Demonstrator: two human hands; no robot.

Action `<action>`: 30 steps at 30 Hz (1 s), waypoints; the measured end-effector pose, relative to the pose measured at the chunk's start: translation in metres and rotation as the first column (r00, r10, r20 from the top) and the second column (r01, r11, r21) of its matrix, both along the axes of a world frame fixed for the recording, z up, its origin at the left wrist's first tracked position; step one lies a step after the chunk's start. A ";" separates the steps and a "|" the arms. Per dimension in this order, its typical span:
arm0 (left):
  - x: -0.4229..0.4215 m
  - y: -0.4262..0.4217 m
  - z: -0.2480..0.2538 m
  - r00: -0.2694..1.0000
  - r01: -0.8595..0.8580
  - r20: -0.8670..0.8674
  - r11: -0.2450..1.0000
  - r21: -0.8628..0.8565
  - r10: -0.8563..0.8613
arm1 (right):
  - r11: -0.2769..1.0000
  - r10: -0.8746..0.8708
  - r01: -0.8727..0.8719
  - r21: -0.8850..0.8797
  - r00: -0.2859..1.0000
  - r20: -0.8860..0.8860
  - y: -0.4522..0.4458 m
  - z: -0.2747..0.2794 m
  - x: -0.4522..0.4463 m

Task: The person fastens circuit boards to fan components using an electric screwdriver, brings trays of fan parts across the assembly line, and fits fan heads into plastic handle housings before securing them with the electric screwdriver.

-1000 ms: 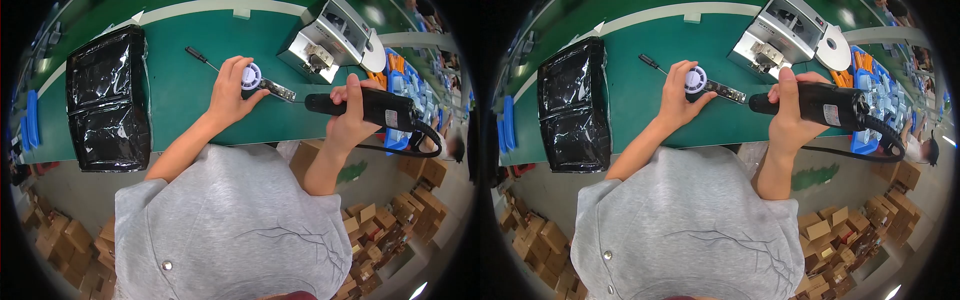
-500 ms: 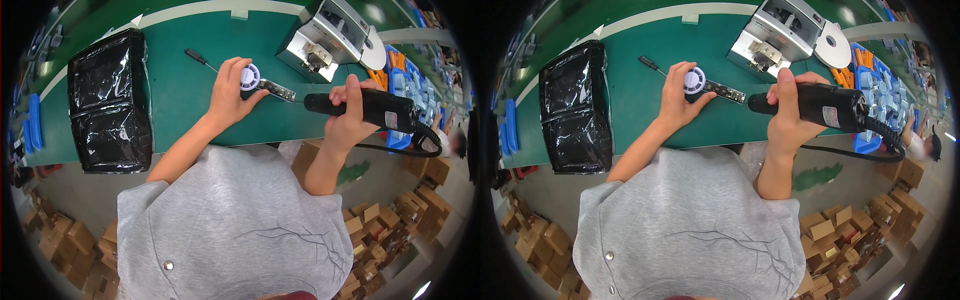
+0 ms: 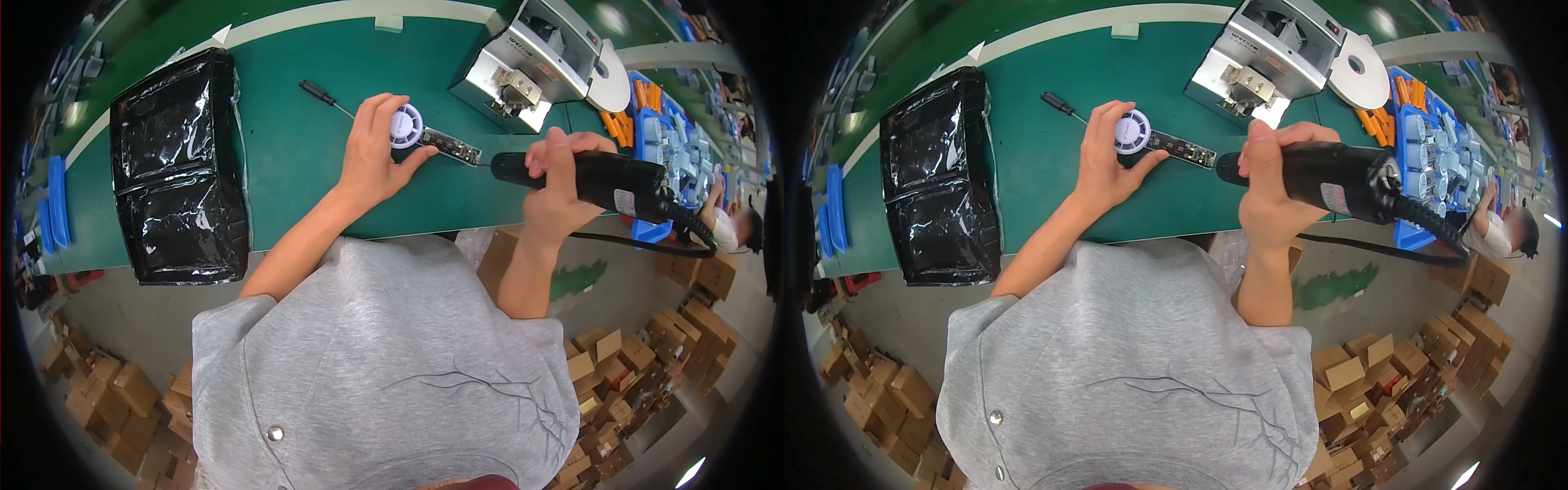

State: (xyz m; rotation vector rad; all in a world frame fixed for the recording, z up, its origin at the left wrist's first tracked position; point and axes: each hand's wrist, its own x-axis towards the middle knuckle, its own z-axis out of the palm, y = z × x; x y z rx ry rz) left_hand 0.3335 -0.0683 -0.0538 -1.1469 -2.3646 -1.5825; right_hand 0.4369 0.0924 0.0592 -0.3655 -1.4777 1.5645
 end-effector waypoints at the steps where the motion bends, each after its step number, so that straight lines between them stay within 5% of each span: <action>1: 0.000 0.000 0.001 1.000 -0.001 0.001 1.000 -0.007 0.001 | 1.000 0.003 -0.003 0.014 1.000 0.031 -0.003 0.001 0.000; 9: 0.003 -0.002 0.005 1.000 -0.003 -0.015 1.000 -0.006 0.003 | 0.998 0.063 -0.063 0.016 0.997 -0.054 0.001 -0.008 0.013; 11: -0.001 -0.002 0.007 1.000 0.008 0.002 1.000 0.013 -0.008 | 0.962 0.272 -0.270 -0.030 0.959 0.083 0.017 -0.001 0.022; 13: -0.003 -0.003 0.015 1.000 0.014 -0.026 1.000 0.005 -0.013 | 0.953 0.265 -0.272 -0.134 0.962 -0.065 0.031 0.007 0.024; 18: -0.032 -0.024 0.056 0.980 0.143 0.145 0.988 -0.053 -0.134 | 0.926 -0.043 0.077 -0.370 0.994 0.101 0.071 0.000 0.035; 20: -0.052 -0.033 0.081 0.995 0.045 0.087 0.997 -0.066 -0.039 | 0.880 -0.075 0.160 -0.447 0.976 0.202 0.088 -0.030 0.040; 24: -0.103 -0.046 0.108 0.946 -0.239 0.210 0.969 -0.064 0.248 | 0.873 -0.229 0.357 -0.331 0.901 0.368 0.101 -0.073 0.050; 25: -0.122 -0.047 0.105 0.923 -0.273 0.261 0.959 -0.076 0.284 | 0.891 -0.308 0.427 -0.155 0.819 0.484 0.103 -0.082 0.054; 30: -0.224 -0.018 0.085 0.926 -0.358 0.085 0.927 -0.114 0.368 | 0.890 -0.404 0.446 0.094 0.677 0.615 0.111 -0.102 0.059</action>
